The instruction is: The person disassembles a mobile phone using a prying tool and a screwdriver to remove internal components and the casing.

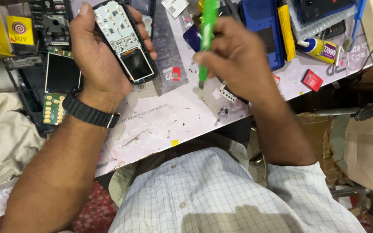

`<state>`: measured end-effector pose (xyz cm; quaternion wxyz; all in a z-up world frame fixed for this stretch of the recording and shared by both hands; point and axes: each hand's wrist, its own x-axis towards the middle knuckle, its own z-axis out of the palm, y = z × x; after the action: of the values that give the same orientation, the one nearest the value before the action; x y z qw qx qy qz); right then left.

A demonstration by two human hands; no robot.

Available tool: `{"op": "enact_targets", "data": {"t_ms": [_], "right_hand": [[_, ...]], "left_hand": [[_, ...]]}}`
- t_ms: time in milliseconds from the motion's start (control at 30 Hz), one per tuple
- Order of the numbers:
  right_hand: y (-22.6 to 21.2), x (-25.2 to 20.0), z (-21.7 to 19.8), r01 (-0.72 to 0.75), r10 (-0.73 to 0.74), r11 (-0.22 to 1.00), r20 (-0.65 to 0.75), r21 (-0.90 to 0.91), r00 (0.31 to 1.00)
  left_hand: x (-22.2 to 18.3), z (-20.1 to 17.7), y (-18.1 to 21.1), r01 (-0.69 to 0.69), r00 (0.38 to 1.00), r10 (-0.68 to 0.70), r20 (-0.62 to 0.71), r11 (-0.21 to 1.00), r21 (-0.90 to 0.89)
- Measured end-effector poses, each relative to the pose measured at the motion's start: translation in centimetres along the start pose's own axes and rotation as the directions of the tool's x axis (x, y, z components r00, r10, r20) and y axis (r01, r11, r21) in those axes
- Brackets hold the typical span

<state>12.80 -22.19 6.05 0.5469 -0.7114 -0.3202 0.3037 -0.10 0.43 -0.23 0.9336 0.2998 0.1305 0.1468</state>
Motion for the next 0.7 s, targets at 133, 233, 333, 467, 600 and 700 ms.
{"op": "enact_targets", "data": {"t_ms": [133, 233, 333, 467, 600, 700], "right_hand": [[0.3, -0.3, -1.7, 0.217, -0.196, 0.958, -0.124, 0.185, 0.973], [-0.7, -0.8, -2.4, 0.163, -0.153, 0.977, -0.083, 0.134, 0.985], [-1.1, -0.8, -1.0, 0.049, -0.045, 0.997, 0.075, -0.052, 0.996], [-0.8, -0.5, 0.8, 0.039, 0.007, 0.968, 0.182, -0.249, 0.983], [-0.5, -0.7, 2.4, 0.156, -0.064, 0.872, 0.208, -0.463, 0.976], [-0.6, -0.4, 3.8, 0.131, -0.061, 0.829, 0.146, -0.544, 0.987]], "left_hand": [[-0.1, -0.3, 0.1, -0.008, 1.0, 0.008, -0.004, 1.0, 0.029], [-0.1, -0.3, -0.1, 0.004, 1.0, -0.004, 0.005, 1.0, 0.011], [-0.1, -0.1, 0.0, 0.001, 1.0, -0.001, 0.005, 1.0, 0.018], [0.0, -0.2, -0.1, -0.017, 1.0, 0.016, 0.019, 1.0, 0.023], [0.0, -0.4, -0.3, 0.016, 1.0, -0.016, -0.003, 0.999, -0.033], [0.1, -0.2, 0.0, 0.024, 1.0, -0.024, -0.004, 0.998, -0.056]]}}
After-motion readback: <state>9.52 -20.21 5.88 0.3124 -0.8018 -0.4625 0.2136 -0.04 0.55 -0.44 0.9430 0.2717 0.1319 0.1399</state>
